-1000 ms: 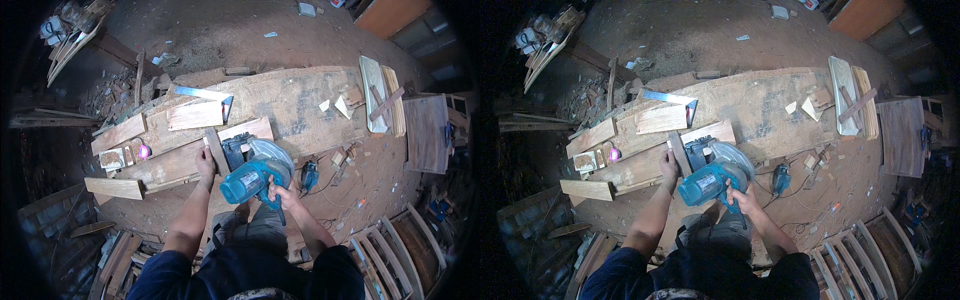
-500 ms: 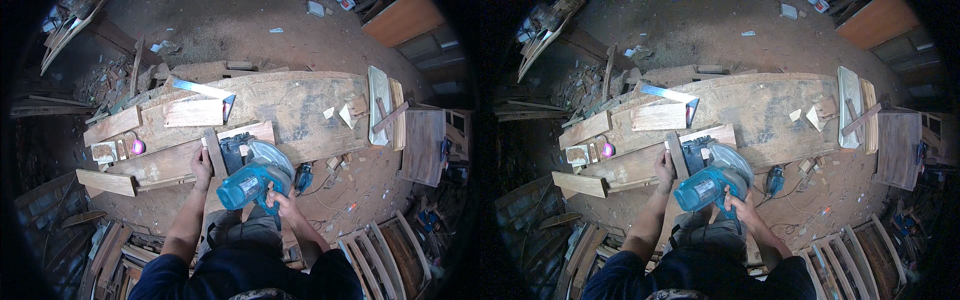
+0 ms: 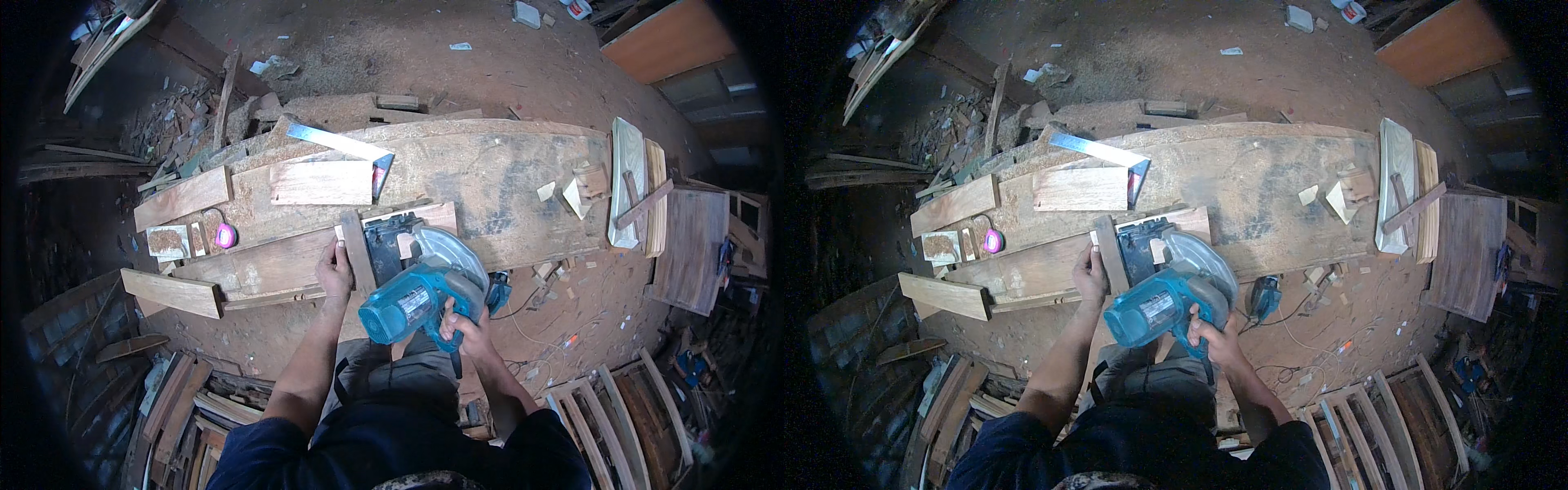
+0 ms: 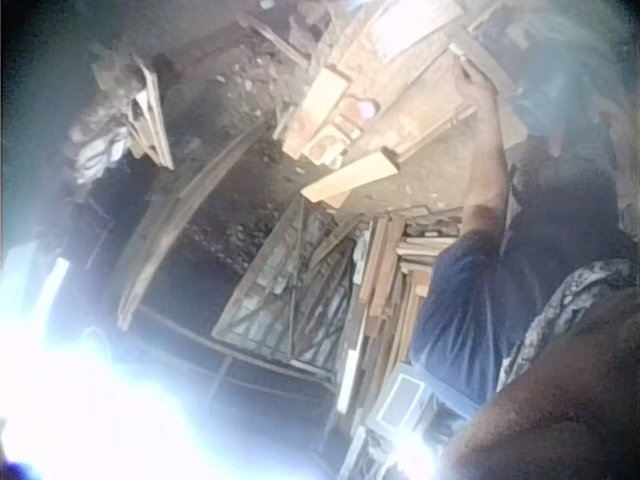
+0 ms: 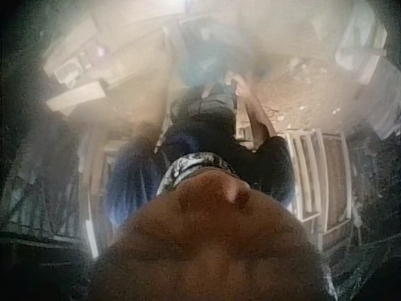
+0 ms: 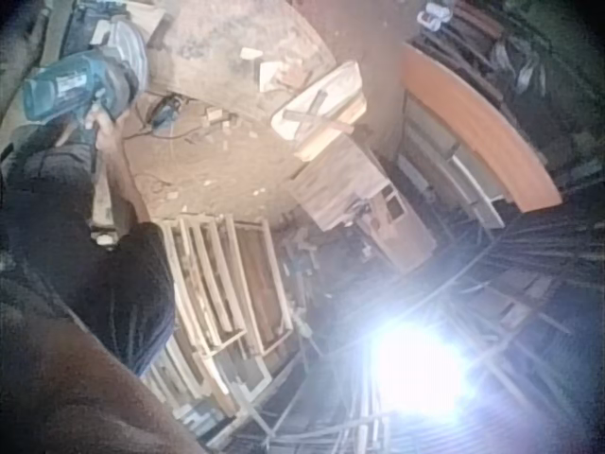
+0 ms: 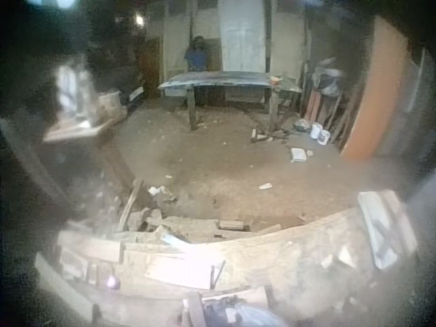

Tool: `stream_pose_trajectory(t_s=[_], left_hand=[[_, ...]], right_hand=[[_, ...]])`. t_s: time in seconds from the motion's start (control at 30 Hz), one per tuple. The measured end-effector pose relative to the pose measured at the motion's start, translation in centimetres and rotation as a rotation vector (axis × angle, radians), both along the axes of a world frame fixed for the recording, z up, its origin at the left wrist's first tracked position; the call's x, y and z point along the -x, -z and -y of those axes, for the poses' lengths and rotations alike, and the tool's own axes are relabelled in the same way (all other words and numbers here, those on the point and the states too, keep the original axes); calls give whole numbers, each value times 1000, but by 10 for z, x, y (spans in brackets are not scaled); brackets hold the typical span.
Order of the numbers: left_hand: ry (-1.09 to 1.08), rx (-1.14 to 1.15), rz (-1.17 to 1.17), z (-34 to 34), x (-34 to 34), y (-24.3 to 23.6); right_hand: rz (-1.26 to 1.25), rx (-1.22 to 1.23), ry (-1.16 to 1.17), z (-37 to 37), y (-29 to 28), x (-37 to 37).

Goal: The person measures and marks wooden planks with a ruler and pencil, then uses a circular saw to cut them into smaller pieces. The person repeatedly positions the wood, aligns the saw, and cuts, stacking the finished pieces on the workbench.

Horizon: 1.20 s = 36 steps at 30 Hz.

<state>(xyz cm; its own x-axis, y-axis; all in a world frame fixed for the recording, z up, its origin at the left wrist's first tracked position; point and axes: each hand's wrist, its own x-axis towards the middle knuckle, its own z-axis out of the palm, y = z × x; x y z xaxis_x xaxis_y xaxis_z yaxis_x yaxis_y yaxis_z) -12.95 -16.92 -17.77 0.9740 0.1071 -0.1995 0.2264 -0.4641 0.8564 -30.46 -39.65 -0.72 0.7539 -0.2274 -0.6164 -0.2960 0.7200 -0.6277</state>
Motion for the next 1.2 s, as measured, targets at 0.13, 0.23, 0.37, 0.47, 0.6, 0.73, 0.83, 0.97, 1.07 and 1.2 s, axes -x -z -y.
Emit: stream_pose_trajectory(t_s=[0.13, 0.23, 0.37, 0.47, 0.6, 0.73, 0.83, 0.97, 1.07, 1.2], left_hand=[[-7, 25, 10, 4, 0, -4], [-5, 54, 11, 2, 0, -2], [3, 31, 9, 2, 0, -5], [17, -33, 1, 3, -1, -11], [37, -89, 11, 4, -2, -14], [33, -96, 20, 0, 0, -5], [50, -117, 29, 5, -2, -14], [91, -179, 23, 7, -7, -29], [94, -176, 32, 6, -6, -25], [87, -154, -27, 8, -8, -33]], right_hand=[[23, 4, -3, 2, 0, -3], [35, -10, 2, 2, 1, -6], [28, -12, 6, 2, 3, -9], [30, -12, 8, 3, 1, -15], [47, 8, -2, 5, 4, -19], [44, 7, 3, 5, 5, -25], [43, 16, 12, 6, 1, -33], [32, 40, 16, 7, 0, -38], [28, 34, 31, 6, 1, -41], [14, 21, 33, 7, -1, -47]])
